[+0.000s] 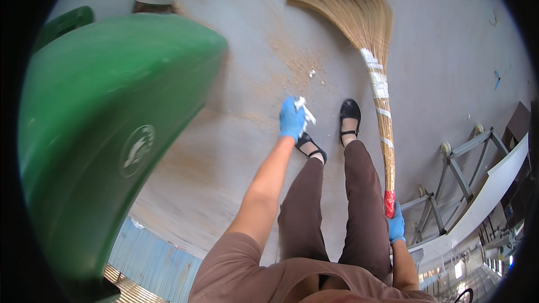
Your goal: The person sweeps debris into a green bin, picks up crumpled paper by hand, and discards empty plastic bottles. They walk through the space carrying bottles and place them into the bin, then sweep again near the bin.
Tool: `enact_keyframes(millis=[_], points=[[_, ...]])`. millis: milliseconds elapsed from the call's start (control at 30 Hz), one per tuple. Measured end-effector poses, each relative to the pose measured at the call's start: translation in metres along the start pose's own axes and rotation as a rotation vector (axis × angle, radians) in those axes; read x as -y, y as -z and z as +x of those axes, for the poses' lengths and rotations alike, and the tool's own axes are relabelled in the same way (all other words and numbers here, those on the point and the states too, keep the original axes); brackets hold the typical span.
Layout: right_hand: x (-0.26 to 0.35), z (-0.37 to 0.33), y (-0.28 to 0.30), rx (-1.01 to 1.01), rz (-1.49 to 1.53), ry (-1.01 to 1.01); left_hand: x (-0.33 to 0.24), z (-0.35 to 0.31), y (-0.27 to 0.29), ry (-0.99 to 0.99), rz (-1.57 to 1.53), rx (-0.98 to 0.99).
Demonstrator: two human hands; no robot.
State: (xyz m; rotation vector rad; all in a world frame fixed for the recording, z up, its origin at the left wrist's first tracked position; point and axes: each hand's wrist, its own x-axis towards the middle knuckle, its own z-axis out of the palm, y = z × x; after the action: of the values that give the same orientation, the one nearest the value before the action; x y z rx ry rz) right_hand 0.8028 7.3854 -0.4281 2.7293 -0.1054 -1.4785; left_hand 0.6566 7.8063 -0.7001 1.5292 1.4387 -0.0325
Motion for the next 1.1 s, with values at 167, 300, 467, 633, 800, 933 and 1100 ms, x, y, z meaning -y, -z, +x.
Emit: enact_keyframes(millis=[167,300,467,633,800,933,1100], points=[[0.034,-0.046,0.050,-0.013,-0.102,0.049,-0.064,-0.102,0.094,-0.050,-0.104,-0.035],[0.072,-0.072,0.080,-0.040,-0.195,0.054,-0.144,-0.175,0.192,-0.151,-0.137,-0.099],[0.119,-0.113,0.124,0.142,0.065,0.100,-0.264,-0.306,0.320,-0.381,-0.255,-0.227],[0.158,-0.141,0.147,0.278,0.210,0.027,-0.335,-0.417,0.438,-0.697,-0.513,-0.385],[0.179,-0.173,0.158,0.319,0.166,-0.009,-0.333,-0.502,0.556,-0.777,-0.680,-0.672],[0.185,-0.217,0.153,0.305,0.137,-0.016,-0.288,-0.565,0.659,-0.736,-0.528,-1.056],[0.210,-0.249,0.135,0.337,0.202,-0.016,-0.255,-0.593,0.765,-0.637,-0.495,-1.355]])
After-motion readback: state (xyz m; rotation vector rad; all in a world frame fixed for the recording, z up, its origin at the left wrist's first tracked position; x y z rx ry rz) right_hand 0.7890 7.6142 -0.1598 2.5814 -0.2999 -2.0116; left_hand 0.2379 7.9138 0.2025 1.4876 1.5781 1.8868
